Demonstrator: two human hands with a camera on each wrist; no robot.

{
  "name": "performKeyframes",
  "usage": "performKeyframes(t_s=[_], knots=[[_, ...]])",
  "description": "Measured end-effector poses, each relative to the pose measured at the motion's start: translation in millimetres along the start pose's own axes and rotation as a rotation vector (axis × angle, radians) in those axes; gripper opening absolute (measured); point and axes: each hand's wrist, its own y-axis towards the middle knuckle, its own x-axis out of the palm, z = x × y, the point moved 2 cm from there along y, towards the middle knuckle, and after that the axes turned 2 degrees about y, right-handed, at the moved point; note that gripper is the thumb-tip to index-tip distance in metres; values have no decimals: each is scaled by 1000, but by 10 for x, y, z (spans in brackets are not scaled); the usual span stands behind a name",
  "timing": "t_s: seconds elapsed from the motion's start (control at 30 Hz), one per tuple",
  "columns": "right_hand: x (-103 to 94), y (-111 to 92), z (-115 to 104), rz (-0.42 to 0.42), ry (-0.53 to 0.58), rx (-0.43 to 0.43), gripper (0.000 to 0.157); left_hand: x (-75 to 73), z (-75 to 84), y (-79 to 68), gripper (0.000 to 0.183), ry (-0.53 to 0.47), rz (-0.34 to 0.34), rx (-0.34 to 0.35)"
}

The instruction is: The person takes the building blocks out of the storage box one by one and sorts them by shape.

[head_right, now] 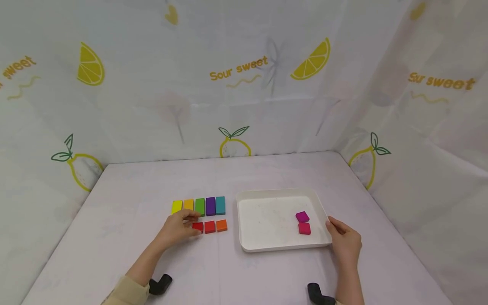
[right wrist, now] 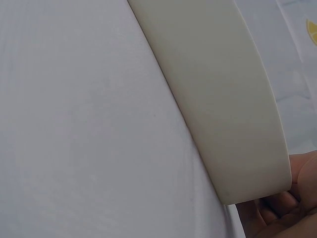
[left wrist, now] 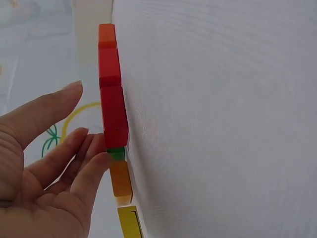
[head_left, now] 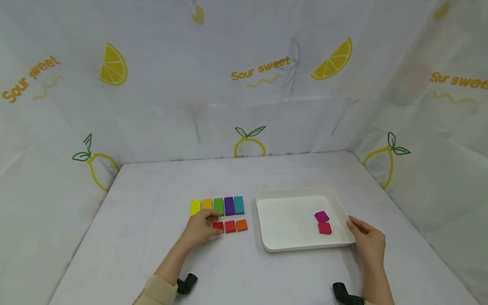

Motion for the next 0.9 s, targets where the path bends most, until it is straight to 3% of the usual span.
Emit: performKeyframes(t_s=[0.23, 0.4, 0.7, 0.9], knots=[[-1, 12, -7, -1, -12, -4, 50, 11, 207, 12, 45, 11, 90, 39], [-8, 19, -19, 8, -19, -1, 49, 104, 474, 86, 43, -23, 37, 98], [-4, 20, -47, -1, -6, 1, 46, 575, 969, 281, 42, -54, -79, 229], [4, -3, -15, -3, 9, 10, 45, 932, 1345, 422, 42, 31, -149, 315]])
